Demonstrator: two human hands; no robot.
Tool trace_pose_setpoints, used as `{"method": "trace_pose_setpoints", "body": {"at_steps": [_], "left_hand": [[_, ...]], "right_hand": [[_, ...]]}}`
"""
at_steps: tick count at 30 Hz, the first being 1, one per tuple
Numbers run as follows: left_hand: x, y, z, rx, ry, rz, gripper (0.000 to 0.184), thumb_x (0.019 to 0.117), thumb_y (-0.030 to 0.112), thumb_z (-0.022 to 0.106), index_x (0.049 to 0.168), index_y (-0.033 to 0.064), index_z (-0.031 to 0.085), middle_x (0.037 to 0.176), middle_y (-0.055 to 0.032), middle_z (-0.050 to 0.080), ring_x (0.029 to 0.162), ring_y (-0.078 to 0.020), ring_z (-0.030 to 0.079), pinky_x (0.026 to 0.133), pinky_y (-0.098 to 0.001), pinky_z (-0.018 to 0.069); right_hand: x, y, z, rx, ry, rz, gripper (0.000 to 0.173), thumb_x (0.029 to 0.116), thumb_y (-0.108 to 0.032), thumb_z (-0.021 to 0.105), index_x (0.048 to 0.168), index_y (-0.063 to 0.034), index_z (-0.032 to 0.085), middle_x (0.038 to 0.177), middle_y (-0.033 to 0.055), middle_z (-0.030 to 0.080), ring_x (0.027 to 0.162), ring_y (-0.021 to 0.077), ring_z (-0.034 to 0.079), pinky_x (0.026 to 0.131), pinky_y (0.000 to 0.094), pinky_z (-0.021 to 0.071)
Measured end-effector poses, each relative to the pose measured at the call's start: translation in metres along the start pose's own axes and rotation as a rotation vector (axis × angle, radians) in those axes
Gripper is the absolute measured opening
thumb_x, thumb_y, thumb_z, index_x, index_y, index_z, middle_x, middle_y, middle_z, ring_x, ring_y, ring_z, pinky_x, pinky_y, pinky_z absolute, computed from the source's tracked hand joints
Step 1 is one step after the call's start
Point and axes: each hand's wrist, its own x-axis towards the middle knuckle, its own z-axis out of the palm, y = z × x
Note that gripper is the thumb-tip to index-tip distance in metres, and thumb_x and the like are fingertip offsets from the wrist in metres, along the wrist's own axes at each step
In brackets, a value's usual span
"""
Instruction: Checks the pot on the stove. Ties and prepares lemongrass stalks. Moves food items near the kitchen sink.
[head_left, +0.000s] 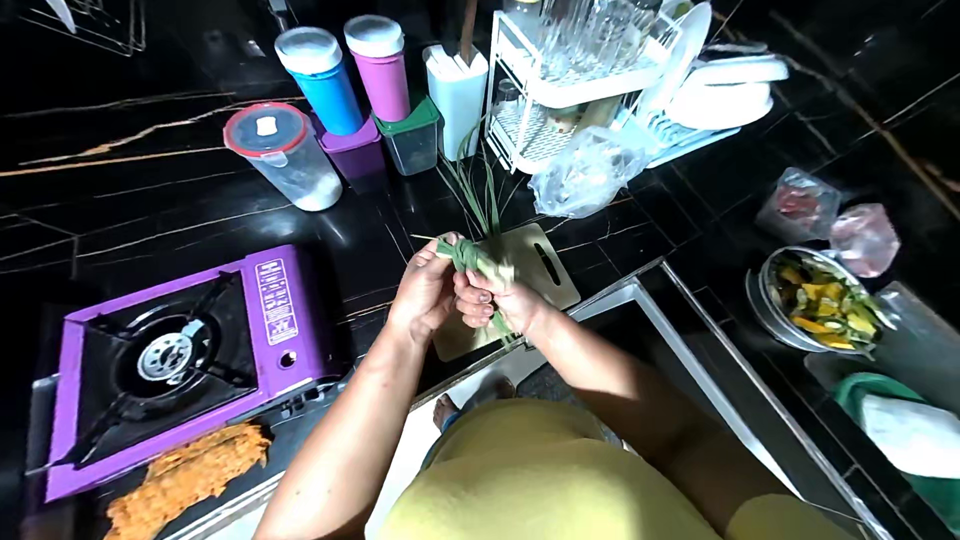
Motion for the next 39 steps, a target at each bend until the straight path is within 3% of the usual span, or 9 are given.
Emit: {"method": "trace_pose_setpoints", "body": {"at_steps": [5, 10, 13, 19, 23, 28, 31, 34, 39], "left_hand": [[-0.006, 0.024, -0.015, 0.624, -0.446, 0.226, 0.013, 0.0992, 0.017, 0.062, 0.101, 0.0096, 0.072, 0.101, -0.0015, 0.072, 0.092, -0.0102, 0.068, 0.085, -0.0288, 0.0586], [-0.011, 0.015, -0.012, 1.314, -0.340, 0.454, 0.011, 0.0873, 0.005, 0.070, 0.098, 0.0040, 0.074, 0.111, -0.0100, 0.069, 0.110, -0.0232, 0.065, 0.097, -0.0459, 0.0541], [-0.006, -0.017, -0.020, 1.265, -0.081, 0.453, 0.012, 0.0906, -0.002, 0.063, 0.101, -0.0041, 0.068, 0.113, -0.0190, 0.065, 0.105, -0.0277, 0.066, 0.091, -0.0461, 0.0574], [0.014, -0.066, -0.035, 0.728, 0.354, 0.036, 0.022, 0.1062, 0.011, 0.048, 0.123, -0.0027, 0.055, 0.100, -0.0154, 0.067, 0.085, -0.0219, 0.069, 0.081, -0.0446, 0.0600], [-0.002, -0.033, -0.038, 1.055, 0.082, 0.050, 0.017, 0.1025, 0.005, 0.051, 0.116, -0.0035, 0.058, 0.091, -0.0146, 0.065, 0.081, -0.0217, 0.065, 0.078, -0.0443, 0.0557], [-0.020, -0.011, -0.038, 1.293, -0.204, 0.339, 0.015, 0.0960, 0.003, 0.062, 0.110, 0.0027, 0.067, 0.089, -0.0089, 0.072, 0.072, -0.0173, 0.068, 0.068, -0.0413, 0.0580], [-0.022, -0.011, -0.040, 1.380, -0.304, 0.596, 0.019, 0.0922, 0.001, 0.062, 0.109, 0.0001, 0.072, 0.102, -0.0120, 0.074, 0.091, -0.0211, 0.072, 0.087, -0.0401, 0.0593], [-0.022, -0.015, -0.042, 1.410, -0.295, 0.721, 0.021, 0.0902, -0.002, 0.062, 0.108, -0.0020, 0.073, 0.106, -0.0140, 0.075, 0.107, -0.0259, 0.072, 0.109, -0.0446, 0.0491], [-0.018, -0.024, -0.042, 1.268, -0.091, 0.617, 0.021, 0.0934, 0.002, 0.061, 0.109, 0.0018, 0.075, 0.103, -0.0103, 0.075, 0.096, -0.0169, 0.072, 0.090, -0.0356, 0.0577]], "right_hand": [[-0.017, -0.055, 0.001, -0.629, 0.105, 0.243, 0.021, 0.0981, -0.006, 0.043, 0.089, -0.0099, 0.061, 0.061, -0.0092, 0.054, 0.049, -0.0028, 0.048, 0.048, 0.0139, 0.0430], [-0.008, -0.062, 0.025, -1.440, 0.247, 0.338, 0.016, 0.1048, -0.008, 0.053, 0.096, -0.0007, 0.065, 0.076, 0.0091, 0.057, 0.068, 0.0171, 0.055, 0.063, 0.0356, 0.0465], [0.004, -0.044, 0.036, -1.697, 0.529, 0.334, 0.020, 0.1050, -0.013, 0.053, 0.105, -0.0014, 0.069, 0.095, 0.0195, 0.070, 0.092, 0.0370, 0.069, 0.079, 0.0576, 0.0541], [0.030, 0.003, 0.022, -1.874, 0.694, 0.441, 0.022, 0.1018, -0.011, 0.055, 0.121, -0.0026, 0.063, 0.102, 0.0224, 0.070, 0.097, 0.0427, 0.070, 0.075, 0.0599, 0.0553], [0.018, -0.029, 0.020, -1.758, 0.457, 0.480, 0.031, 0.1089, -0.026, 0.048, 0.110, -0.0014, 0.068, 0.102, 0.0216, 0.070, 0.100, 0.0400, 0.068, 0.083, 0.0608, 0.0531], [-0.004, -0.049, -0.007, -1.050, 0.257, 0.415, 0.032, 0.1096, -0.022, 0.047, 0.088, -0.0032, 0.063, 0.057, -0.0033, 0.041, 0.044, 0.0036, 0.037, 0.044, 0.0200, 0.0330], [-0.014, -0.047, -0.008, -0.577, 0.287, 0.426, 0.031, 0.1100, -0.023, 0.044, 0.091, -0.0055, 0.061, 0.050, -0.0083, 0.039, 0.037, -0.0007, 0.036, 0.037, 0.0144, 0.0336], [-0.015, -0.040, -0.008, -0.330, 0.300, 0.416, 0.031, 0.1109, -0.025, 0.041, 0.093, -0.0067, 0.059, 0.050, -0.0079, 0.040, 0.037, -0.0009, 0.038, 0.037, 0.0134, 0.0353], [-0.011, -0.024, -0.009, -0.056, 0.303, 0.350, 0.033, 0.1123, -0.027, 0.035, 0.092, -0.0100, 0.054, 0.054, -0.0077, 0.038, 0.038, -0.0007, 0.037, 0.038, 0.0124, 0.0347]]}}
